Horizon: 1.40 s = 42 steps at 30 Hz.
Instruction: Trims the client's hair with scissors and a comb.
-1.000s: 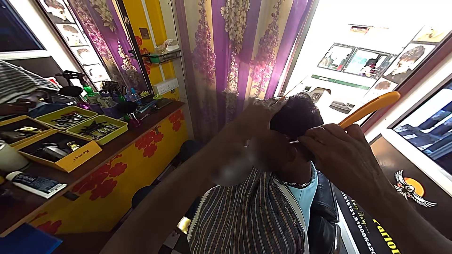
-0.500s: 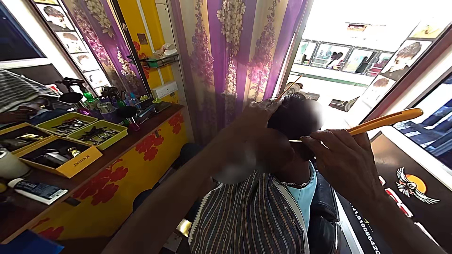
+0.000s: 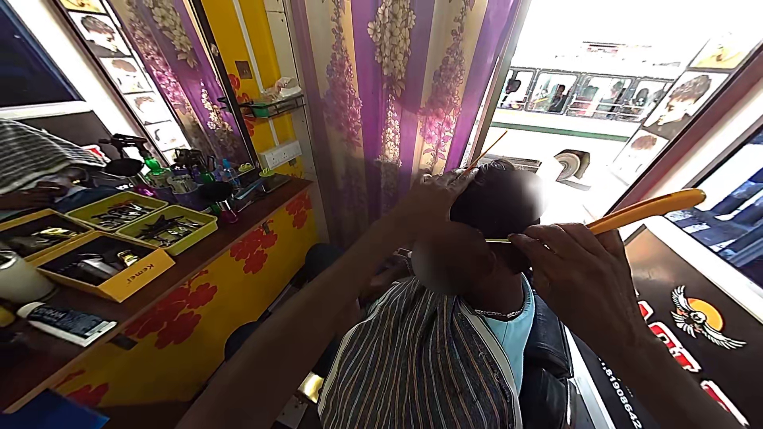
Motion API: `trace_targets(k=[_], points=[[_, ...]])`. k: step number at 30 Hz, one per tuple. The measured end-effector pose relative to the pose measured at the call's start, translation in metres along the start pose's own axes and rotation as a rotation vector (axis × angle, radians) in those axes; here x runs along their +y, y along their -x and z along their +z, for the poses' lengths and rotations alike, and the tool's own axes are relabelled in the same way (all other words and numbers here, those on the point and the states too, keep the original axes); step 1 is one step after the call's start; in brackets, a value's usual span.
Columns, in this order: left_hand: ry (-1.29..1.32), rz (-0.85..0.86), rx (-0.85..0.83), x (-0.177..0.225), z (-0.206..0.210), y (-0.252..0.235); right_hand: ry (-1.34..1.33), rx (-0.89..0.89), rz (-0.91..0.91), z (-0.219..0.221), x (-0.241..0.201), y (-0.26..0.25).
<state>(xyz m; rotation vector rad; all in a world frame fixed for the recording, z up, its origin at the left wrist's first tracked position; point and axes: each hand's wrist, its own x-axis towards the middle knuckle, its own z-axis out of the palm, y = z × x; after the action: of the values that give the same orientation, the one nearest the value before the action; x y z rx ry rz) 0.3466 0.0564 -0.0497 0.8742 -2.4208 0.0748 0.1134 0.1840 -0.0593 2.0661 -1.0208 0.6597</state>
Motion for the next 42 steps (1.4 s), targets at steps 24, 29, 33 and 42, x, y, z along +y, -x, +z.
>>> trace_targets(k=[24, 29, 33, 42], points=[[0.083, 0.08, 0.475, -0.006, -0.032, 0.026, -0.384, -0.103, 0.207, 0.032, -0.089, 0.195], [-0.037, 0.168, 0.03, 0.004, -0.024, -0.02, -0.574, 0.187, 0.494, 0.013, -0.055, 0.129], [0.003, 0.161, -0.155, 0.003, -0.013, -0.041, -0.408, 0.273, 0.549, 0.001, -0.024, 0.075], [0.018, 0.179, -0.139, -0.001, -0.01, -0.045, -0.207, 0.204, 0.435, 0.018, -0.014, 0.037]])
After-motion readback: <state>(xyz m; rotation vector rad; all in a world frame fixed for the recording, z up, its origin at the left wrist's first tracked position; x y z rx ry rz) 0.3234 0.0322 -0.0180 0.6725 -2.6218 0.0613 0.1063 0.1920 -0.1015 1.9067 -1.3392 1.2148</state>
